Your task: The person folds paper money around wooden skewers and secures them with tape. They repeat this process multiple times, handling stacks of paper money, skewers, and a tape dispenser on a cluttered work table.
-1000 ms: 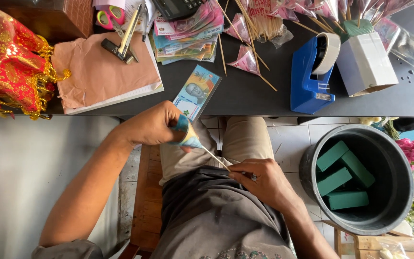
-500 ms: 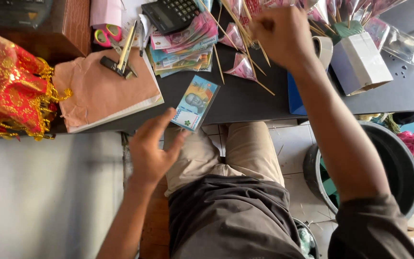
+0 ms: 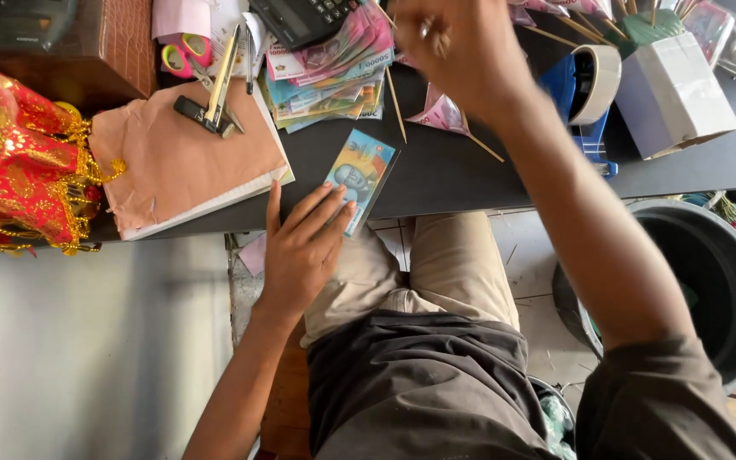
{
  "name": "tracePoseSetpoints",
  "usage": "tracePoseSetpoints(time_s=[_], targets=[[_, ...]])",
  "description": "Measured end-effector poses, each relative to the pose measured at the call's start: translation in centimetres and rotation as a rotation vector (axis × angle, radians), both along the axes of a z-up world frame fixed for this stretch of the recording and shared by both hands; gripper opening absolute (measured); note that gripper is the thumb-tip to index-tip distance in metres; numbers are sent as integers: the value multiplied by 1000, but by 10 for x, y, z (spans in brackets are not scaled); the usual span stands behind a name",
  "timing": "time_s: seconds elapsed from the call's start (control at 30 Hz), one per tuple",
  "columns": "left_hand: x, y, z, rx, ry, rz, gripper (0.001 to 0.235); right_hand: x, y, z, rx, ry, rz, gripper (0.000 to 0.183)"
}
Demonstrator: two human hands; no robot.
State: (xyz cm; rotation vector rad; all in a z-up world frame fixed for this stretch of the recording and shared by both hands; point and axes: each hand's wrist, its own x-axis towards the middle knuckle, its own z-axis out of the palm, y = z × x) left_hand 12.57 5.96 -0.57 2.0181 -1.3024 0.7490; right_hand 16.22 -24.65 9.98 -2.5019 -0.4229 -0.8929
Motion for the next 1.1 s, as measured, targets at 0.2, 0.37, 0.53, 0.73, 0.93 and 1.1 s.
tracePoseSetpoints(time_s=[0.2, 0.37, 0.53, 0.73, 0.93, 1.1], targets=[[-9, 6, 29, -67, 36, -31, 23, -103, 76, -10, 52, 187, 181, 31], [-32, 7, 58, -153, 167, -88, 24, -133, 94, -32, 21, 242, 84, 47], [-42, 11, 30, -479, 707, -41, 23, -145, 92, -55, 1067, 450, 128, 13], [-81, -19, 21, -614, 1048, 113, 15, -167, 108, -90, 1230, 307, -210, 15], [-100, -40, 41, -419, 593, 43, 41, -190, 133, -67, 250, -17, -371, 19], [-85, -36, 46, -294, 695, -188, 36, -197, 130, -53, 251, 40, -281, 14]])
